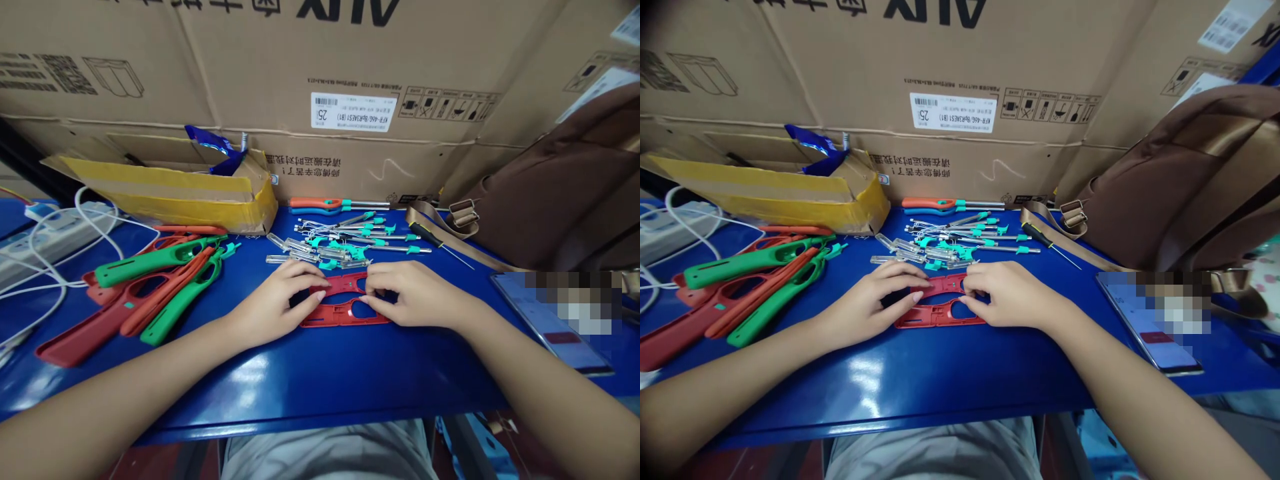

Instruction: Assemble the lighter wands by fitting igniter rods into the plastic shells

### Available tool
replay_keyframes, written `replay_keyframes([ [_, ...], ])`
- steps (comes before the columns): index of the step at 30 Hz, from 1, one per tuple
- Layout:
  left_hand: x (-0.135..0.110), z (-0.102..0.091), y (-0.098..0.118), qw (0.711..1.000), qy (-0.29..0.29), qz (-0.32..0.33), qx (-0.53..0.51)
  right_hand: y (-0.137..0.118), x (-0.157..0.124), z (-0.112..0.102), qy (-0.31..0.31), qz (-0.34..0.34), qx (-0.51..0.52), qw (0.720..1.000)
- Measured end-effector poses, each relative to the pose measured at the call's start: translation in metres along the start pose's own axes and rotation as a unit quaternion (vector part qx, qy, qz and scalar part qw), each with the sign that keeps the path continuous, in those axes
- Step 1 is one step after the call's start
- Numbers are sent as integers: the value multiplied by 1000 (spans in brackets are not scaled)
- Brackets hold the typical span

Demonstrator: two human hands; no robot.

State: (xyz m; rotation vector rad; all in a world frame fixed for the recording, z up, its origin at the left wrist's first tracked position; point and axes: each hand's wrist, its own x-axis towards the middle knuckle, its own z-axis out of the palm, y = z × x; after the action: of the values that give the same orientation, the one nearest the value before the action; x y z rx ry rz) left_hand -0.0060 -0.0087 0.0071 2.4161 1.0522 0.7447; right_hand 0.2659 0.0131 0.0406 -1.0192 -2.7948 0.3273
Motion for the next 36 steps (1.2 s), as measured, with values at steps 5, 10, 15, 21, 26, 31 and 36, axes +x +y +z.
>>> replay_keyframes([
  [5,-1,-3,3,999,-22,18,35,2,-1,-1,24,15,-26,999],
  [10,0,-7,1,998,-26,5,56,4,-1,0,24,26,-30,999],
  [15,0,-8,-1,997,-30,-4,77,2,1,3,12,21,-30,999],
  [21,0,-6,-4,997,-28,-4,75,-4,3,9,-2,4,-9,1000],
  [26,0,-5,-6,997,-19,-5,74,-7,3,13,5,-9,11,1000],
  [31,0,-4,-8,997,-17,6,72,12,6,12,130,-1,38,991],
  [36,0,-5,-10,997,-31,3,77,54,6,7,201,137,-49,969],
])
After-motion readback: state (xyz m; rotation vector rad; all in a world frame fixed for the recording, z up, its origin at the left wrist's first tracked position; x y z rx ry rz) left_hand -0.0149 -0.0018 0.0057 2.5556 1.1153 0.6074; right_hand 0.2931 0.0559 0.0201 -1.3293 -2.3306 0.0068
